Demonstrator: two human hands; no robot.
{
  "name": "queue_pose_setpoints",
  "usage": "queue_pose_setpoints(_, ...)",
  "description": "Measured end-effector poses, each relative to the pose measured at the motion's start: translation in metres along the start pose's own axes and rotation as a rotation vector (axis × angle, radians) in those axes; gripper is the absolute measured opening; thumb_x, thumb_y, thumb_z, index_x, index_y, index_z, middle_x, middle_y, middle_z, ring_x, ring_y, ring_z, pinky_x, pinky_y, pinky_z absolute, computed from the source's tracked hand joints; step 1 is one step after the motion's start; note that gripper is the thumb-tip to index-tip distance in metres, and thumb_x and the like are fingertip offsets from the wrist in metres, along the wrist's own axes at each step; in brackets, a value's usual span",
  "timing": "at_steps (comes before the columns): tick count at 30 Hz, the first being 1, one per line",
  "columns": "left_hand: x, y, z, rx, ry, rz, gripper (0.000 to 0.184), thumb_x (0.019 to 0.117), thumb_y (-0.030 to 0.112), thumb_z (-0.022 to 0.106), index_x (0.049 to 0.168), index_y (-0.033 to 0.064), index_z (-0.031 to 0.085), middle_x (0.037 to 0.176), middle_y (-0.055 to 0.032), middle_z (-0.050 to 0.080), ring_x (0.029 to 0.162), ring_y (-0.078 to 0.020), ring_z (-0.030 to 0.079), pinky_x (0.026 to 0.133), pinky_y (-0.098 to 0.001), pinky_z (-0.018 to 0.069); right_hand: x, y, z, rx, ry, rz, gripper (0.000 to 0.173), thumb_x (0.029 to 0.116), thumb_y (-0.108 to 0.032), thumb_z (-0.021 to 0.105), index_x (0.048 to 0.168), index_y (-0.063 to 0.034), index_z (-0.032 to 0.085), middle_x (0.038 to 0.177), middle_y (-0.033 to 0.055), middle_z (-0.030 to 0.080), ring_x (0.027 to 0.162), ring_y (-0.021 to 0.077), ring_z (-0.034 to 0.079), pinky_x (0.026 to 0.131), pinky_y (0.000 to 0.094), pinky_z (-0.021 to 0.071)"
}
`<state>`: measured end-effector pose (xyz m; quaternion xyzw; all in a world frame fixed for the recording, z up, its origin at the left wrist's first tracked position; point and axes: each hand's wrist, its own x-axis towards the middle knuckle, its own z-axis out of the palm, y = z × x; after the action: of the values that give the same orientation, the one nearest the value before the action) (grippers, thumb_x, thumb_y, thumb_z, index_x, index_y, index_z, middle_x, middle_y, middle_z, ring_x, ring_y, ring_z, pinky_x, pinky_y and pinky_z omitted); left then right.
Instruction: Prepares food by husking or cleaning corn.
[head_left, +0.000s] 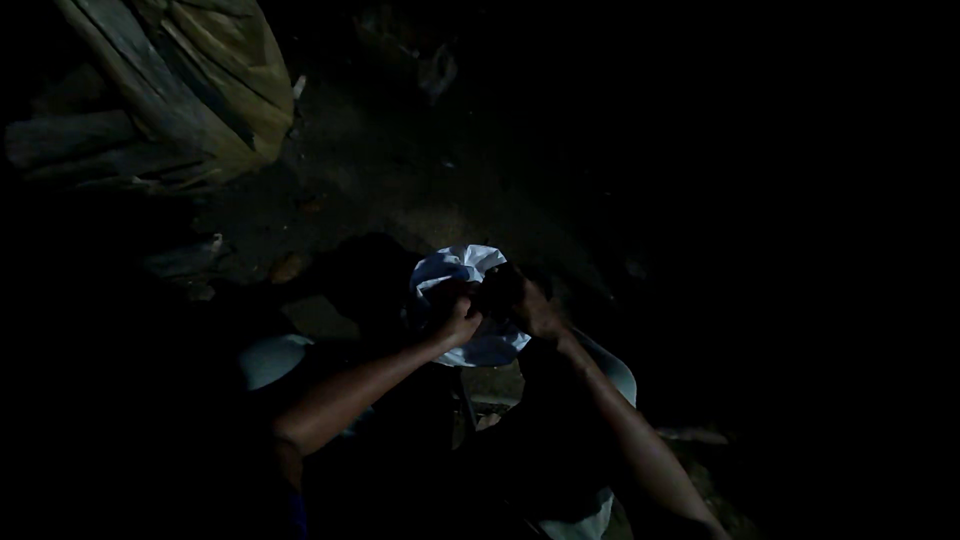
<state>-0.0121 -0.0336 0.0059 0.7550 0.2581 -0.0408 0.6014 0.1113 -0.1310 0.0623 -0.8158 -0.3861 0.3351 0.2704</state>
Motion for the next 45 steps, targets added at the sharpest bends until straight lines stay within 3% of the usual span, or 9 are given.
queue_pose_setpoints(4, 0.007, -0.001, -0.006, -0.049, -0.007, 0.13, 0.029, 0.1059, 0.014, 0.049, 0.104, -0.0106, 0.065, 0.099, -0.0216, 0.067, 0.086, -0.0255, 0.067, 0.084, -0.0423, 0.0561, 0.014, 0.014, -0.015, 0.27, -0.043, -0.048, 0.026, 0.1071, -0.011, 0.046, 0.128, -0.0006, 0.056, 0.086, 0.0044, 0.063, 0.065, 0.0074, 0.058, 0.059, 0.0259, 0.0523)
queue_pose_setpoints(8, 0.015, -0.002, -0.014, 0.145, -0.009, 0.229, 0.024, 0.1026, 0.014, 0.057, 0.102, -0.0041, 0.073, 0.102, -0.0191, 0.07, 0.095, -0.0289, 0.067, 0.091, -0.0488, 0.0527, 0.011, 0.012, -0.042, 0.496, -0.015, 0.001, 0.03, 0.111, -0.017, 0.036, 0.129, -0.0043, 0.056, 0.086, 0.0001, 0.065, 0.067, 0.0054, 0.061, 0.059, 0.0224, 0.0526)
queue_pose_setpoints(11, 0.016, -0.001, -0.017, 0.159, -0.041, 0.175, 0.023, 0.1006, 0.014, 0.062, 0.114, -0.0029, 0.07, 0.115, -0.0187, 0.069, 0.109, -0.029, 0.066, 0.1, -0.0484, 0.0497, 0.006, 0.006, -0.048, 0.553, -0.021, 0.046, 0.03, 0.1113, -0.016, 0.032, 0.125, -0.0056, 0.056, 0.085, -0.0018, 0.063, 0.068, 0.004, 0.06, 0.06, 0.021, 0.0518)
queue_pose_setpoints(16, 0.016, 0.003, -0.018, -0.417, -0.023, 0.114, 0.023, 0.1017, 0.008, 0.06, 0.12, -0.0056, 0.064, 0.101, -0.0121, 0.07, 0.085, -0.0127, 0.067, 0.081, -0.0299, 0.0571, 0.013, 0.012, -0.043, 0.56, -0.112, 0.038, 0.032, 0.1122, -0.019, 0.031, 0.128, -0.0046, 0.055, 0.09, 0.0, 0.066, 0.068, 0.004, 0.062, 0.06, 0.0205, 0.053)
queue_pose_setpoints(22, 0.013, 0.007, -0.019, -0.772, -0.055, 0.081, 0.02, 0.1041, 0.005, 0.052, 0.118, -0.0077, 0.06, 0.099, -0.0121, 0.07, 0.085, -0.0175, 0.072, 0.082, -0.0338, 0.0617, 0.018, 0.007, -0.033, 0.569, -0.073, -0.007, 0.029, 0.1113, -0.018, 0.035, 0.127, -0.0051, 0.057, 0.091, 0.0004, 0.066, 0.071, 0.0049, 0.062, 0.061, 0.0216, 0.0541)
queue_pose_setpoints(26, 0.006, 0.02, -0.023, -0.75, -0.032, 0.085, 0.019, 0.1058, 0.007, 0.05, 0.105, -0.0065, 0.064, 0.089, -0.0076, 0.07, 0.079, -0.0141, 0.07, 0.08, -0.0318, 0.0612, 0.019, 0.003, -0.029, 0.605, -0.012, 0.011, 0.028, 0.1108, -0.017, 0.037, 0.123, -0.004, 0.058, 0.087, 0.0004, 0.066, 0.069, 0.0057, 0.062, 0.06, 0.0225, 0.054)
queue_pose_setpoints(32, 0.004, 0.012, -0.026, -0.631, -0.032, 0.163, 0.02, 0.105, 0.009, 0.051, 0.108, -0.006, 0.064, 0.088, -0.0066, 0.07, 0.08, -0.0125, 0.07, 0.08, -0.0305, 0.0602, 0.009, -0.004, -0.021, 0.456, 0.041, -0.044, 0.027, 0.1088, -0.014, 0.045, 0.131, -0.0035, 0.057, 0.091, 0.0034, 0.065, 0.071, 0.0069, 0.06, 0.065, 0.0252, 0.054)
queue_pose_setpoints(36, 0.008, 0.013, -0.024, -0.554, 0.018, 0.156, 0.026, 0.1036, 0.005, 0.046, 0.121, -0.0086, 0.06, 0.107, -0.0126, 0.066, 0.088, -0.0134, 0.068, 0.082, -0.0312, 0.0594, 0.013, -0.007, -0.017, 0.303, 0.074, -0.095, 0.03, 0.1068, -0.013, 0.051, 0.133, 0.0015, 0.056, 0.094, 0.0082, 0.065, 0.068, 0.0083, 0.059, 0.064, 0.0254, 0.0526)
queue_pose_setpoints(45, 0.008, 0.008, -0.018, -0.383, 0.061, 0.141, 0.029, 0.104, 0.006, 0.043, 0.119, -0.0086, 0.063, 0.107, -0.0158, 0.065, 0.091, -0.0151, 0.066, 0.082, -0.0328, 0.0568, 0.013, -0.006, -0.011, 0.144, 0.028, -0.098, 0.035, 0.107, -0.017, 0.052, 0.137, 0.0012, 0.055, 0.103, 0.0099, 0.065, 0.07, 0.0067, 0.06, 0.067, 0.0238, 0.0534)
